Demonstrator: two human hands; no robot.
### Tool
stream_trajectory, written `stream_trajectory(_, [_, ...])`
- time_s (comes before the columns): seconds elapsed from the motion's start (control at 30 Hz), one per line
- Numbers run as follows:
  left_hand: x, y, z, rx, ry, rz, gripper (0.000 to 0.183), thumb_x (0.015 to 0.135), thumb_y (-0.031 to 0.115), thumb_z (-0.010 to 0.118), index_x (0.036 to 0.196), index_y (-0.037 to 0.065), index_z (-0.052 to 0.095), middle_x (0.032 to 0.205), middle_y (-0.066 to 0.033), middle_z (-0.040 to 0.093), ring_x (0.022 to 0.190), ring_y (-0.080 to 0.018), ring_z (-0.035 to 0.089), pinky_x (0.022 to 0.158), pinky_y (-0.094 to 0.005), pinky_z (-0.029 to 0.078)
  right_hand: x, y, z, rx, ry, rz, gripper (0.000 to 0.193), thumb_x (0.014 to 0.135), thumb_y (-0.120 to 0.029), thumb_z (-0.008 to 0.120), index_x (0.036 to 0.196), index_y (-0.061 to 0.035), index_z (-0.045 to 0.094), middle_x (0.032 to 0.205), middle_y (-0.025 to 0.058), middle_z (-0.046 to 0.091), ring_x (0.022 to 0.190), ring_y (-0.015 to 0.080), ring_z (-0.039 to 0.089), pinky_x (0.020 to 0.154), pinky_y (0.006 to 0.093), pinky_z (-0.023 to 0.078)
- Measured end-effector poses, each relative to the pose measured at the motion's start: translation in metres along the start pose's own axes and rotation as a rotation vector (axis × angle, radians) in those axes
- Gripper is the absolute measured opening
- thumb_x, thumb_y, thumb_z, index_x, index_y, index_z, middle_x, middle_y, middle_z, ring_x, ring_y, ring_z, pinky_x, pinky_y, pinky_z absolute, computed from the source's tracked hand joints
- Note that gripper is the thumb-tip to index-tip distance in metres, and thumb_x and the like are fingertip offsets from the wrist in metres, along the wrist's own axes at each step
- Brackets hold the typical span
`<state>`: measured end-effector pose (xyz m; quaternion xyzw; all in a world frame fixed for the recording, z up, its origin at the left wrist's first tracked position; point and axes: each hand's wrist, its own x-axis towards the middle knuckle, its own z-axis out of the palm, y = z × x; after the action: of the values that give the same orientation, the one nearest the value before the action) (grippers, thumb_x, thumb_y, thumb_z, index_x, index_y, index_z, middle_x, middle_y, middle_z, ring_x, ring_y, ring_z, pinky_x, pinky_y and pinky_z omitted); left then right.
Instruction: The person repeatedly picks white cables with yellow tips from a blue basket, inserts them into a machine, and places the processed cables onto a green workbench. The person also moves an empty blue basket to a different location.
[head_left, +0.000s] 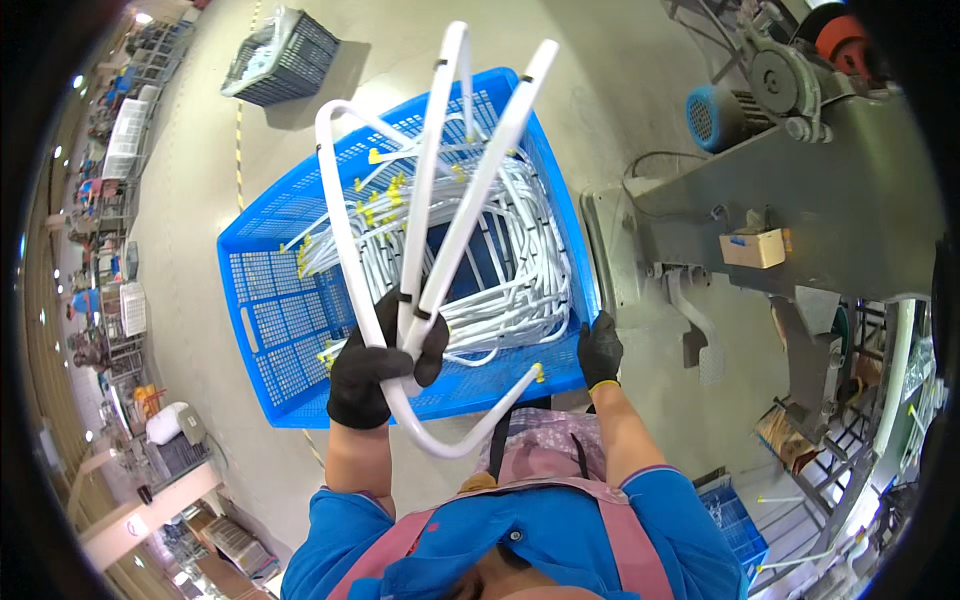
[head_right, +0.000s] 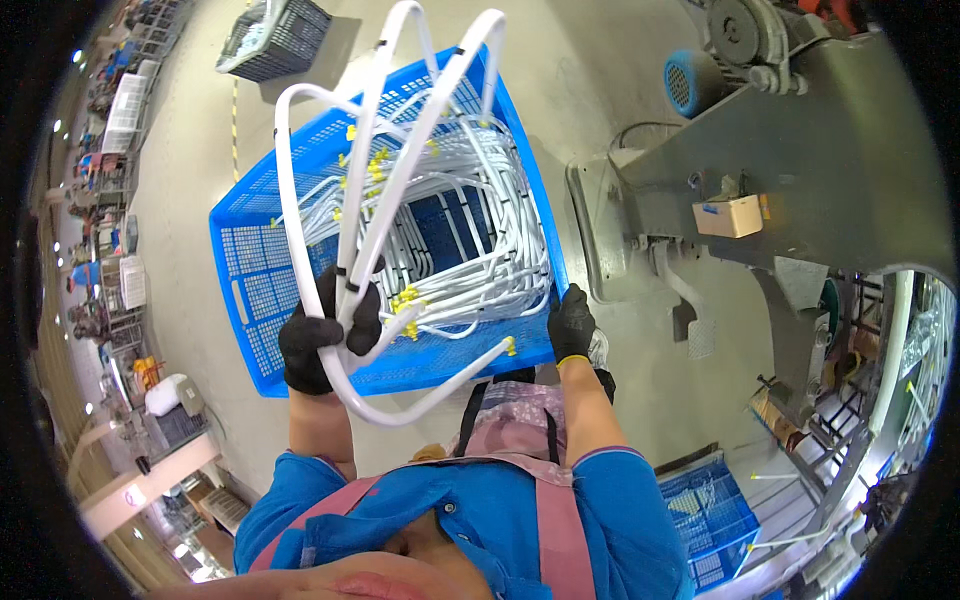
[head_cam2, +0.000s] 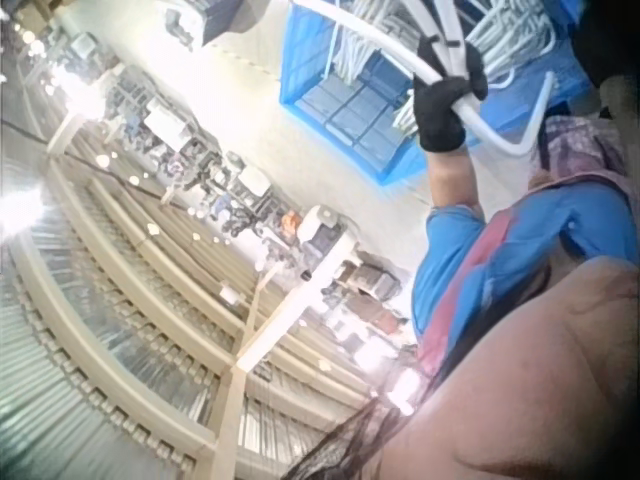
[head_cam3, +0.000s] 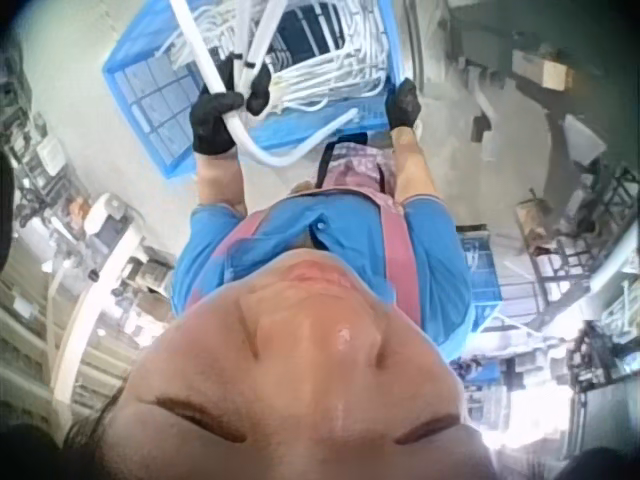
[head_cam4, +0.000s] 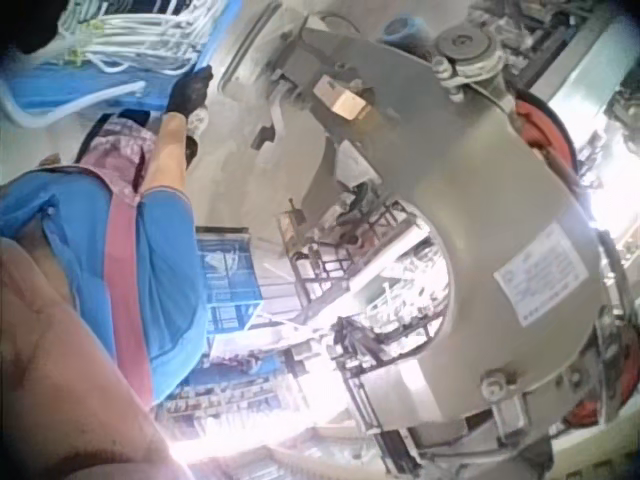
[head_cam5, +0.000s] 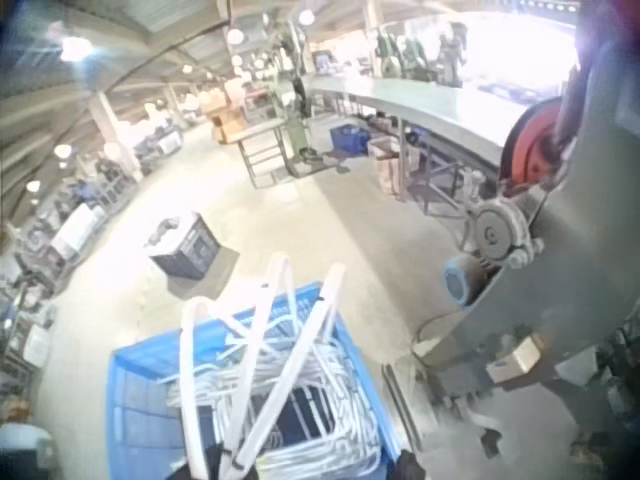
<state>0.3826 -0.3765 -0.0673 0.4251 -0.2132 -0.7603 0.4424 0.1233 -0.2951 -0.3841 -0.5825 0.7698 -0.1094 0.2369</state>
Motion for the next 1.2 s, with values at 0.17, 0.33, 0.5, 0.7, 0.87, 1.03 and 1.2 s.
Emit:
stream_trajectory(0.17, [-0.067, 0.007, 0.067, -0.024, -0.040, 0.081, 0.095, 0.050, 0.007, 0.066, 0.137, -0.005, 0.029, 0.091, -0.0218, 0.059, 0.058, -0.0189, 0.060, 0.051, -0.0258, 0.047, 0.011, 0.012, -0.004, 0.111, -0.155, -0.049, 0.051, 0.082, -0.032, 0.062, 0.118, -0.0023, 0.039, 0.103, 0.0262, 0.057, 0.091, 0.0432, 0.059, 0.073, 0.0519, 0.048])
stream_trajectory(0.33, [-0.129, -0.003, 0.131, 0.130, 0.131, 0.239, 0.096, 0.049, 0.013, 0.067, 0.135, -0.009, 0.031, 0.098, -0.0239, 0.060, 0.054, -0.0172, 0.060, 0.047, -0.0263, 0.048, 0.041, -0.026, -0.094, 0.494, -0.273, -0.370, 0.072, 0.089, -0.057, 0.045, 0.136, -0.0032, 0.034, 0.127, 0.0255, 0.049, 0.114, 0.0395, 0.051, 0.093, 0.0486, 0.041])
stream_trajectory(0.5, [-0.175, -0.050, 0.188, 0.159, 0.181, 0.187, 0.092, 0.049, 0.008, 0.068, 0.133, -0.007, 0.035, 0.096, -0.0230, 0.060, 0.049, -0.0175, 0.057, 0.044, -0.0261, 0.047, 0.026, -0.110, -0.256, 1.580, -1.082, -0.427, 0.092, 0.084, -0.076, 0.026, 0.142, -0.0043, 0.027, 0.138, 0.0165, 0.042, 0.125, 0.0278, 0.043, 0.104, 0.0460, 0.032])
stream_trajectory(0.7, [-0.232, -0.104, 0.211, 0.094, -0.034, 0.055, 0.095, 0.051, 0.000, 0.074, 0.135, -0.003, 0.030, 0.102, -0.0270, 0.059, 0.065, -0.0274, 0.066, 0.055, -0.0342, 0.054, -0.048, -0.159, -0.350, 1.958, -1.196, -0.431, 0.077, 0.091, -0.064, 0.028, 0.141, -0.0070, 0.028, 0.126, 0.0163, 0.051, 0.116, 0.0285, 0.051, 0.096, 0.0415, 0.043])
stream_trajectory(0.87, [-0.279, -0.149, 0.223, 0.061, -0.036, 0.046, 0.095, 0.068, 0.003, 0.070, 0.145, 0.004, 0.014, 0.115, -0.0283, 0.055, 0.097, -0.0360, 0.063, 0.078, -0.0425, 0.054, -0.115, -0.140, -0.371, 1.565, -1.365, -0.322, 0.058, 0.096, -0.041, 0.042, 0.139, -0.0064, 0.027, 0.118, 0.0216, 0.057, 0.100, 0.0318, 0.062, 0.087, 0.0404, 0.050])
stream_trajectory(1.03, [-0.317, -0.217, 0.224, 0.155, -0.004, 0.051, 0.085, 0.072, -0.002, 0.067, 0.143, 0.005, 0.021, 0.119, -0.0234, 0.057, 0.105, -0.0324, 0.059, 0.088, -0.0409, 0.048, -0.175, -0.116, -0.382, 1.612, -1.487, -0.443, 0.056, 0.097, -0.038, 0.038, 0.137, 0.0011, 0.030, 0.122, 0.0269, 0.053, 0.107, 0.0352, 0.058, 0.093, 0.0458, 0.046])
stream_trajectory(1.2, [-0.381, -0.319, 0.194, 0.154, 0.065, -0.106, 0.050, 0.080, 0.008, 0.067, 0.126, 0.000, 0.050, 0.111, -0.0110, 0.062, 0.101, -0.0182, 0.058, 0.087, -0.0309, 0.047, -0.186, -0.092, -0.407, 2.014, -1.645, -0.248, 0.061, 0.094, -0.046, 0.038, 0.117, 0.0080, 0.051, 0.113, 0.0213, 0.060, 0.106, 0.0311, 0.058, 0.093, 0.0420, 0.045])
